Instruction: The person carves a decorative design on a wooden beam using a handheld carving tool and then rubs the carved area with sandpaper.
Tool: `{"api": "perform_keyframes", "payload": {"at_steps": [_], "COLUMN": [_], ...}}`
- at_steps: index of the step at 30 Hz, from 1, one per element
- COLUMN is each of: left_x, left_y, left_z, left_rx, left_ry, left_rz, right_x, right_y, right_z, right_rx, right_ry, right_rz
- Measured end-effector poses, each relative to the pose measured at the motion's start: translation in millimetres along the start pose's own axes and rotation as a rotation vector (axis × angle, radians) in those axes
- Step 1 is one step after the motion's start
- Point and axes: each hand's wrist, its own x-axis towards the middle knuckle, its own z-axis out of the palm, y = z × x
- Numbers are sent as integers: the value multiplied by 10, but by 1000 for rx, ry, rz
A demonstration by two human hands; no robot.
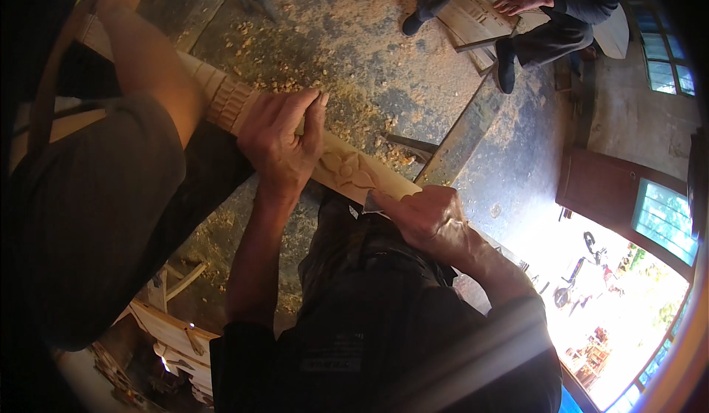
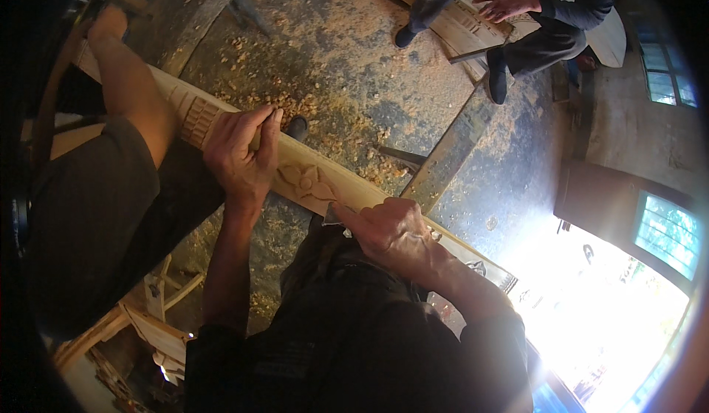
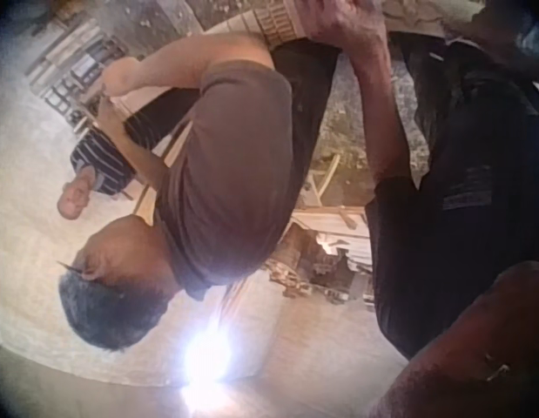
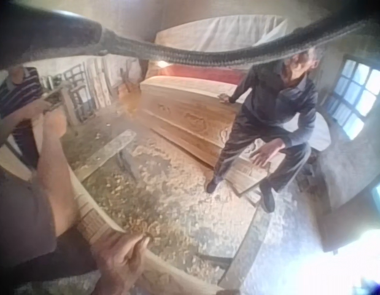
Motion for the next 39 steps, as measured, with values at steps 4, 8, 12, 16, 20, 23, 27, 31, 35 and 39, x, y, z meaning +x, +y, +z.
{"api": "perform_keyframes", "payload": {"at_steps": [4, 8, 12, 16, 20, 23, 27, 31, 35, 39], "left_x": [-10, -9, -9, -9, 5, -11, -4, -26, -5, -3], "left_y": [-5, -29, -6, -14, 11, -7, -5, -17, -5, 5], "left_z": [22, 7, 28, 24, 27, 27, 17, 15, -1, 13], "left_rx": [2, 3, -21, -2, -11, -10, -9, -6, -9, -3], "left_ry": [11, 17, 24, 27, 13, 31, 6, 2, -17, -1], "left_rz": [8, 23, 18, 23, 22, 22, 16, 14, 8, 30], "right_x": [187, 215, 208, 205, 51, 146, 100, 276, -4, 207], "right_y": [-72, -124, -137, -184, -144, -197, -179, -228, -41, -216], "right_z": [145, 159, 156, 162, 217, 209, 185, 180, 472, 168], "right_rx": [39, 73, 21, -5, -39, -26, -20, -35, -145, 22], "right_ry": [103, 129, 59, 52, 25, 27, 80, 147, 57, 141], "right_rz": [-38, -31, -18, -36, -19, -11, -4, -36, 7, 18]}}
